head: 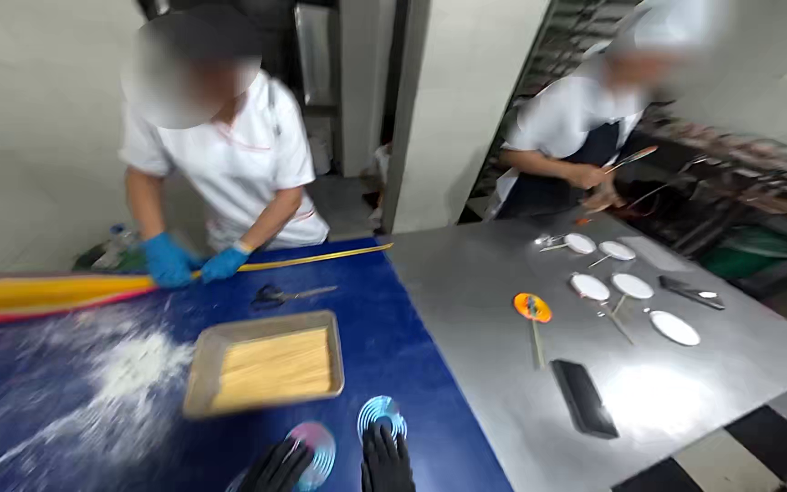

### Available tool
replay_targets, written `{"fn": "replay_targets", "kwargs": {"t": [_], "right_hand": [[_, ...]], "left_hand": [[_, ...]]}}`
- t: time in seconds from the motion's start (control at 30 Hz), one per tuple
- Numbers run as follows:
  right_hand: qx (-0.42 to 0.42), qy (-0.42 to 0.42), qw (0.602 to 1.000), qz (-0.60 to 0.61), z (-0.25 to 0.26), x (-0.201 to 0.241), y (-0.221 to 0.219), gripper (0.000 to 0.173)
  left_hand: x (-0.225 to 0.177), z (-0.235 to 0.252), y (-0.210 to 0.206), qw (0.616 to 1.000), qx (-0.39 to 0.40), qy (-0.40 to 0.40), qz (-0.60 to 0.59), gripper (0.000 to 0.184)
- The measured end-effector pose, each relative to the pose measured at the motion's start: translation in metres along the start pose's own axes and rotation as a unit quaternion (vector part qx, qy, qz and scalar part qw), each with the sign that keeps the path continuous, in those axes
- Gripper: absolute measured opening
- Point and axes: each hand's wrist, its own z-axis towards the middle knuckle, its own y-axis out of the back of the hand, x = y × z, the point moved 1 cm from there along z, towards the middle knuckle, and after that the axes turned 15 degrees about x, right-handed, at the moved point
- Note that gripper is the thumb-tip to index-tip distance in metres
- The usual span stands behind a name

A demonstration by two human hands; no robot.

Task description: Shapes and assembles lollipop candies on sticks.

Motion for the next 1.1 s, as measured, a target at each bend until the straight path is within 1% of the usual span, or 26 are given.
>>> {"fn": "replay_targets", "kwargs": {"t": [0.03,0.07,0.13,0.17,0.2,0.23,0.27,0.33,0.37,0.4,0.43,0.47,0.5,0.53,0.57,0.6,0.67,0.73,0.8,0.87,0.93,1.0,1.1], "right_hand": [[-0.037,-0.002,0.999,-0.007,-0.004,0.011,-0.018,0.05],[-0.064,-0.001,0.998,-0.004,-0.006,0.019,-0.03,0.05],[-0.076,-0.013,0.997,0.015,-0.004,0.033,-0.033,0.048],[-0.059,-0.027,0.998,0.024,0.001,0.039,-0.026,0.048],[-0.032,-0.045,0.997,0.044,0.004,0.046,-0.014,0.05],[-0.011,-0.059,0.996,0.072,0.006,0.053,0.003,0.051],[-0.038,-0.055,0.994,0.089,0.01,0.063,0.023,0.047],[-0.125,-0.015,0.99,0.061,0.031,0.091,0.071,0.037],[-0.146,0.011,0.988,0.047,0.048,0.105,0.091,0.034],[-0.132,0.032,0.99,0.041,0.071,0.118,0.105,0.032],[-0.089,0.048,0.994,0.03,0.099,0.128,0.111,0.03],[-0.015,0.057,0.998,0.015,0.131,0.134,0.111,0.03],[0.079,0.058,0.995,-0.001,0.163,0.137,0.106,0.031],[0.169,0.061,0.983,-0.022,0.192,0.137,0.099,0.033],[0.239,0.063,0.968,-0.037,0.215,0.138,0.094,0.036],[0.28,0.062,0.956,-0.061,0.23,0.14,0.09,0.037],[0.31,0.053,0.94,-0.131,0.237,0.144,0.084,0.037],[0.311,0.07,0.934,-0.161,0.237,0.144,0.087,0.032],[0.296,0.09,0.931,-0.192,0.231,0.146,0.093,0.028],[0.239,0.116,0.938,-0.221,0.227,0.147,0.102,0.023],[0.162,0.149,0.949,-0.224,0.222,0.149,0.116,0.019],[0.106,0.178,0.955,-0.212,0.215,0.147,0.127,0.016],[0.078,0.209,0.954,-0.203,0.213,0.134,0.126,0.016]], "left_hand": [[0.007,0.0,-0.018,0.997,-0.07,-0.016,0.012,0.065],[0.01,-0.002,-0.028,0.995,-0.1,-0.016,0.02,0.064],[0.012,-0.014,-0.03,0.996,-0.085,0.004,0.015,0.065],[0.015,-0.019,-0.028,0.997,-0.075,0.016,0.008,0.065],[0.015,-0.025,-0.028,0.997,-0.072,0.029,-0.004,0.065],[0.014,-0.031,-0.03,0.995,-0.087,0.04,-0.019,0.064],[0.013,-0.038,-0.031,0.991,-0.119,0.055,-0.032,0.064],[0.013,-0.052,-0.03,0.975,-0.184,0.114,-0.044,0.066],[0.013,-0.061,-0.034,0.969,-0.19,0.149,-0.046,0.07],[0.013,-0.07,-0.04,0.967,-0.183,0.174,-0.045,0.072],[0.013,-0.078,-0.048,0.967,-0.17,0.185,-0.042,0.073],[0.014,-0.086,-0.053,0.969,-0.158,0.184,-0.04,0.073],[0.014,-0.091,-0.056,0.972,-0.152,0.176,-0.04,0.073],[0.016,-0.095,-0.055,0.973,-0.147,0.171,-0.044,0.071],[0.019,-0.099,-0.053,0.973,-0.146,0.172,-0.05,0.071],[0.023,-0.105,-0.051,0.971,-0.152,0.176,-0.056,0.072],[0.025,-0.122,-0.051,0.964,-0.177,0.19,-0.065,0.075],[0.024,-0.134,-0.054,0.963,-0.175,0.195,-0.067,0.077],[0.019,-0.144,-0.06,0.97,-0.143,0.186,-0.07,0.069],[0.016,-0.146,-0.063,0.972,-0.124,0.18,-0.089,0.055],[0.013,-0.142,-0.058,0.972,-0.116,0.182,-0.096,0.048],[0.011,-0.136,-0.051,0.972,-0.116,0.178,-0.1,0.046],[0.009,-0.135,-0.039,0.976,-0.073,0.178,-0.101,0.048]]}}
